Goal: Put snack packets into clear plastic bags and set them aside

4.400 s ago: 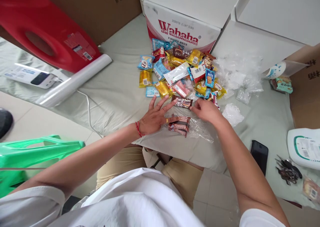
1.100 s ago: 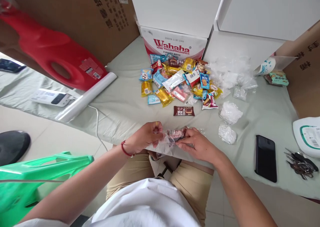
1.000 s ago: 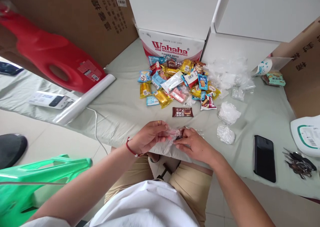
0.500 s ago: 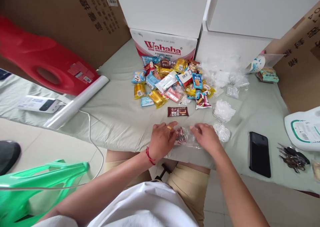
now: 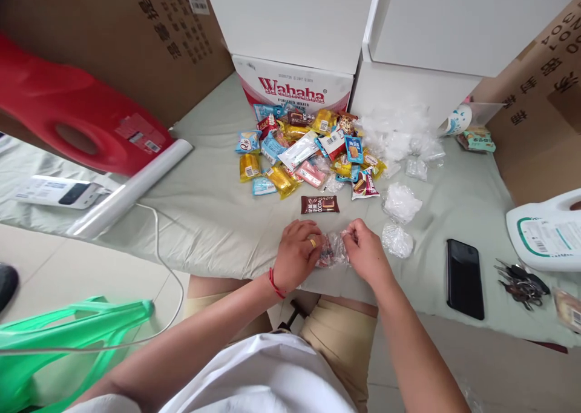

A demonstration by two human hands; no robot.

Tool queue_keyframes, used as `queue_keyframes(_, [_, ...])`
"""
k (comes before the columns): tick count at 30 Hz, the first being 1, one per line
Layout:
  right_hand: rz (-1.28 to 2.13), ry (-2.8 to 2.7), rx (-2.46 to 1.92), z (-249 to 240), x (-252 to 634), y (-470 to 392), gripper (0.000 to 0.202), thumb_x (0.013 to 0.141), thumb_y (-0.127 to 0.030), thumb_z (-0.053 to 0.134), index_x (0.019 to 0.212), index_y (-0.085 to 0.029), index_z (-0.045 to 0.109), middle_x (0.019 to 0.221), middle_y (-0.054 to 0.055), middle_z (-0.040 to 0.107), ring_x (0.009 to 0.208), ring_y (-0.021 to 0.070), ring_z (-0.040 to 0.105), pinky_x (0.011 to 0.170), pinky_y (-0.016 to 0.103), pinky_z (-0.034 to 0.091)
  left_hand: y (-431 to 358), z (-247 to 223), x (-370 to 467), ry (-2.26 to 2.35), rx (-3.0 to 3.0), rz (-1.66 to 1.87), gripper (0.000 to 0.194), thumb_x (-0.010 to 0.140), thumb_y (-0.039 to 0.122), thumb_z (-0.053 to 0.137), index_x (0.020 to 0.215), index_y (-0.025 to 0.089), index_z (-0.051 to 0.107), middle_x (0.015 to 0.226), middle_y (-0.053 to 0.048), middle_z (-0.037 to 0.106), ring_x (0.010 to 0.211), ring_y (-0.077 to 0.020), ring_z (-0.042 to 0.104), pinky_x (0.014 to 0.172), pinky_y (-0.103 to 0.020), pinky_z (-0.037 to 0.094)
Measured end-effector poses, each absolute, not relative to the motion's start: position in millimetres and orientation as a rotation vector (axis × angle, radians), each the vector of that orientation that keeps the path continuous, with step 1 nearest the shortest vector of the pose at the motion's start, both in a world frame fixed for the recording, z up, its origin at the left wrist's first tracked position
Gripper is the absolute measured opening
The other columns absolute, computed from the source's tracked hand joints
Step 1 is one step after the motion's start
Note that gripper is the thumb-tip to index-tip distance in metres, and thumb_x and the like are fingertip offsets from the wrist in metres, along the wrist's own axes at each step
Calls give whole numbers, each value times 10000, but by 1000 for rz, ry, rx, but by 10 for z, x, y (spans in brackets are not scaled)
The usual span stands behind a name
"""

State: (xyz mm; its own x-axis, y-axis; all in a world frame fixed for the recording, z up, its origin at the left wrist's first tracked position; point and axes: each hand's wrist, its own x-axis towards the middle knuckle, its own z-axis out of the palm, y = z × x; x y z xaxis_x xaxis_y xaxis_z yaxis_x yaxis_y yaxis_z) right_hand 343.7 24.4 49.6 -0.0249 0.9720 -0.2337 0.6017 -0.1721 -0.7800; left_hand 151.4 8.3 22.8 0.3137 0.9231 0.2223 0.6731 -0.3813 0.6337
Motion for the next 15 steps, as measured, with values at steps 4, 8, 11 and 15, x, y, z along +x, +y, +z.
queue_keyframes(4, [977,-1559,-1660,427,3099,177,212,946,-450,534,919,-243,571,756,16,665,651,189,602,624,307,477,-12,174,1560,1289,2214,875,278,856,135,561,1065,223,723,1205,-105,721,1378,-319,513,1229,-647,208])
queue_keyframes(8, [791,-1647,-1603,297,2825,74,183,966,-367,479,961,-227,597,954,74,677,828,208,623,770,335,509,24,69,1408,1237,1865,1055,456,752,89,506,1167,214,646,1348,-118,631,1398,-279,496,1193,-539,380])
queue_keyframes(11, [701,-1621,-1607,188,2764,16,173,967,-341,473,966,-226,602,967,74,643,851,206,614,799,340,511,17,69,1207,1453,1708,1181,521,789,132,537,1307,185,536,1468,-152,507,1440,-286,433,1186,-521,393])
queue_keyframes(15, [693,-1560,-1578,124,2750,-29,170,974,-345,497,976,-228,621,985,72,642,876,205,616,822,344,512,-163,130,1127,1772,1790,918,368,871,381,666,1158,153,631,1432,-203,501,1429,-399,388,1167,-630,346])
